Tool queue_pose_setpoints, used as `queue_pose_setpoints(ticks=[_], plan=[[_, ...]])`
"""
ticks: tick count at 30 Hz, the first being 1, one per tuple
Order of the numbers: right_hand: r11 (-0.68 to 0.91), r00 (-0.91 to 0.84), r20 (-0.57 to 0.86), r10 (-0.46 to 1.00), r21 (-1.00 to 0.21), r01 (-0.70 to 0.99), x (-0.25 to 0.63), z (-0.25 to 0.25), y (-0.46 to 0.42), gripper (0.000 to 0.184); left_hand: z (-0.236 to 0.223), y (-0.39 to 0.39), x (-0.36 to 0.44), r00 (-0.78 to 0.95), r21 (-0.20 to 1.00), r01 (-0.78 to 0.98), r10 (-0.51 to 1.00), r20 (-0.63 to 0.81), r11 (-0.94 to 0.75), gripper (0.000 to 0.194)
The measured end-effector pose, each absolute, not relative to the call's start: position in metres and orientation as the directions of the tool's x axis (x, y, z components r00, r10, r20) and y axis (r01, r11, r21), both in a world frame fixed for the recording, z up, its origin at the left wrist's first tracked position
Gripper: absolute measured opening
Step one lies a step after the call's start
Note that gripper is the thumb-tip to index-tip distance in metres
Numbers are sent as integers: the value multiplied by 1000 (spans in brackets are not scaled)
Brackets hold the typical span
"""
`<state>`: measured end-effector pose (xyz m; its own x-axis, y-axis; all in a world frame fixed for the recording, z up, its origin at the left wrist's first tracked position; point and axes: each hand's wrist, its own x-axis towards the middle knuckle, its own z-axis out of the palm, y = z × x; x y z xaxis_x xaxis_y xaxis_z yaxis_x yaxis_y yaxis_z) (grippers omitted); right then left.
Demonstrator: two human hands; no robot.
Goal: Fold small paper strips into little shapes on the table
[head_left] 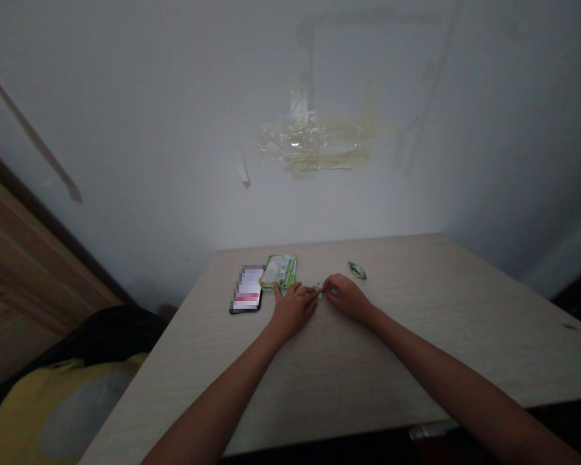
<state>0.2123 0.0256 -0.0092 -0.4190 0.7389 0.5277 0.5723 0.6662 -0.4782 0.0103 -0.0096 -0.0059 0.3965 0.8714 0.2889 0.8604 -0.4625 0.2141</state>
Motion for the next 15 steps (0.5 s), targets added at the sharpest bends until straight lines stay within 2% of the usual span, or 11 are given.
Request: queue_pose_setpoints(ticks=[15], plan=[[744, -548, 504, 668, -490, 455, 217, 0, 16, 17, -2, -13, 12, 394, 191, 863, 860, 325, -468, 31]])
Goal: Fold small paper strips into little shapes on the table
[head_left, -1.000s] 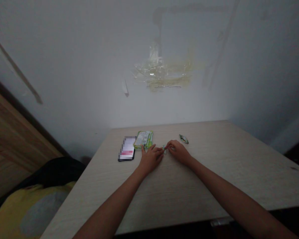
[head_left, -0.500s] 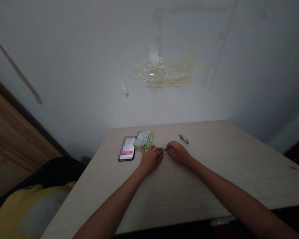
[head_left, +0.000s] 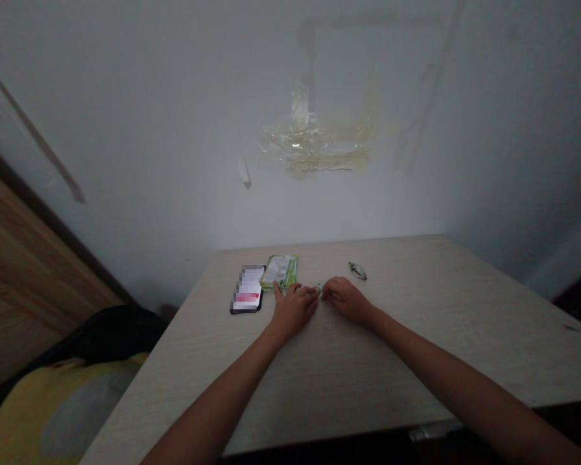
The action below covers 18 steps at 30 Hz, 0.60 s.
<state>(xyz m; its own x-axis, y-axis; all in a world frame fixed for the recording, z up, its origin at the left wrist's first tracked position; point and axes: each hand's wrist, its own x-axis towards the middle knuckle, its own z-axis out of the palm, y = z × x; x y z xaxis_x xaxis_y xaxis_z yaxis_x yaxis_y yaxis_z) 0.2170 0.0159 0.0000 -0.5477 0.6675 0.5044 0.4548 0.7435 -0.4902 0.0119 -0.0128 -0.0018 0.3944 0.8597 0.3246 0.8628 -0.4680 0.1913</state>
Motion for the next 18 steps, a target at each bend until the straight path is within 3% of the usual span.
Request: queue_pose_setpoints(ticks=[12, 15, 18], plan=[[705, -529, 485, 696, -601, 377, 222, -5, 23, 15, -5, -10, 11, 374, 214, 870, 876, 305, -445, 32], [618, -405, 477, 780, -692, 373, 225, -12, 29, 21, -5, -11, 11, 373, 223, 867, 877, 303, -446, 33], [607, -332, 509, 794, -638, 473, 228, -21, 37, 30, -5, -11, 10, 390, 242, 852, 871, 299, -465, 33]])
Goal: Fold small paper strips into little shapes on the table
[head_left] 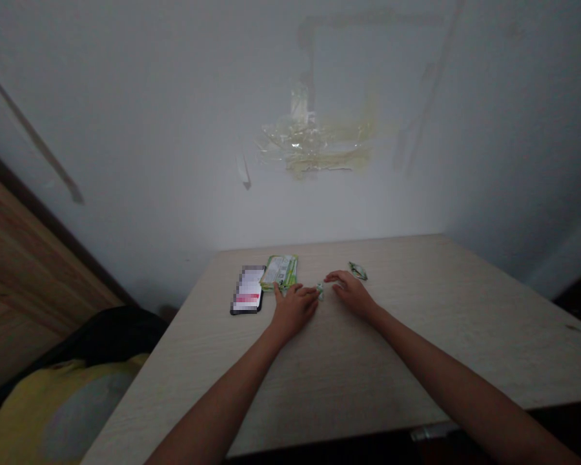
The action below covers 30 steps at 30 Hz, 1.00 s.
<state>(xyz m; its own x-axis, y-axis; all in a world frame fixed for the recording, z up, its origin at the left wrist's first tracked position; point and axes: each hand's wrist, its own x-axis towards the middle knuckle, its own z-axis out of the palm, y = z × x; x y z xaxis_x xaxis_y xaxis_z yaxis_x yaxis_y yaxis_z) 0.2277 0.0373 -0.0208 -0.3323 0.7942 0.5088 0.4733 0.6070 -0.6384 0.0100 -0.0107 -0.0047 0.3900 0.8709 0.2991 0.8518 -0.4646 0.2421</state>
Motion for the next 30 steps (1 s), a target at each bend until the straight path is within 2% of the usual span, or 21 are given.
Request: queue_pose_setpoints(ticks=[4, 7, 10, 20, 30], plan=[[581, -346, 493, 798, -479, 658, 228, -30, 44, 46, -5, -9, 9, 400, 246, 844, 865, 303, -477, 32], [581, -400, 457, 795, -380, 720, 226, -32, 43, 41, -6, -8, 9, 395, 245, 847, 867, 304, -472, 30], [608, -438, 456, 775, -345, 715, 223, -30, 41, 35, -5, -7, 10, 384, 277, 841, 873, 301, -465, 27], [665, -447, 514, 733, -398, 633, 224, -31, 43, 25, -3, -8, 12, 357, 311, 830, 869, 342, -464, 19], [634, -377, 518, 768, -529, 564, 225, -25, 43, 18, 0, -11, 15, 335, 330, 825, 868, 368, -458, 20]])
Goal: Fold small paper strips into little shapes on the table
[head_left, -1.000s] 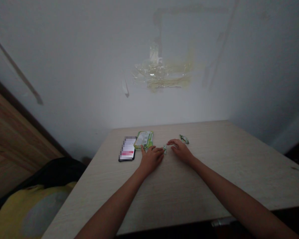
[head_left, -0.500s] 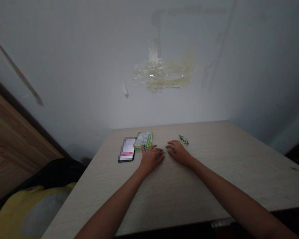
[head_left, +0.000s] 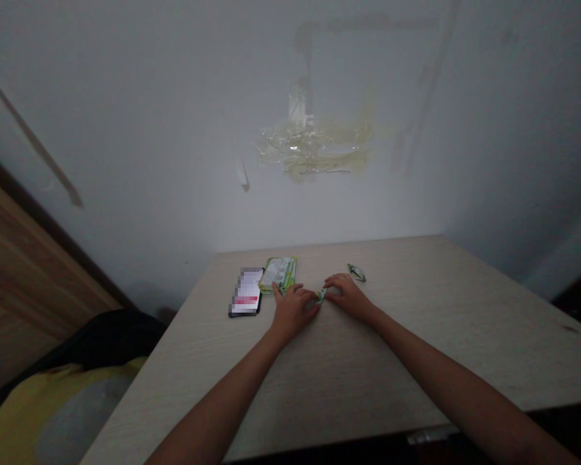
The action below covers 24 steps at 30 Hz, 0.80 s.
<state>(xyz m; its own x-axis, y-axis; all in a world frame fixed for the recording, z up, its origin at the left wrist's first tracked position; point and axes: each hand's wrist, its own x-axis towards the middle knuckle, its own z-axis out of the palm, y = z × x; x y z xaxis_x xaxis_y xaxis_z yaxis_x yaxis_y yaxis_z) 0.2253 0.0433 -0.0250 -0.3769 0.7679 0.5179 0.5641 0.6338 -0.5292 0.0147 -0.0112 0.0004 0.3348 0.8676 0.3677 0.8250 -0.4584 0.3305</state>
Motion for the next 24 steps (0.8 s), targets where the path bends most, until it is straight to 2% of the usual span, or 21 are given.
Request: queue_pose_setpoints(ticks=[5, 10, 15, 24], plan=[[535, -299, 444, 845, -675, 508, 221, -25, 43, 22, -1, -12, 18, 299, 337, 839, 880, 370, -427, 25], [455, -322, 349, 880, -814, 360, 216, -25, 42, 35, -2, -11, 19, 229, 395, 840, 903, 363, -371, 29], [436, -316, 337, 887, -836, 333, 215, -25, 42, 37, -1, -10, 19, 203, 454, 824, 925, 322, -339, 30], [466, -306, 368, 878, -805, 367, 213, -26, 42, 33, -1, -7, 21, 159, 548, 778, 940, 301, -307, 26]])
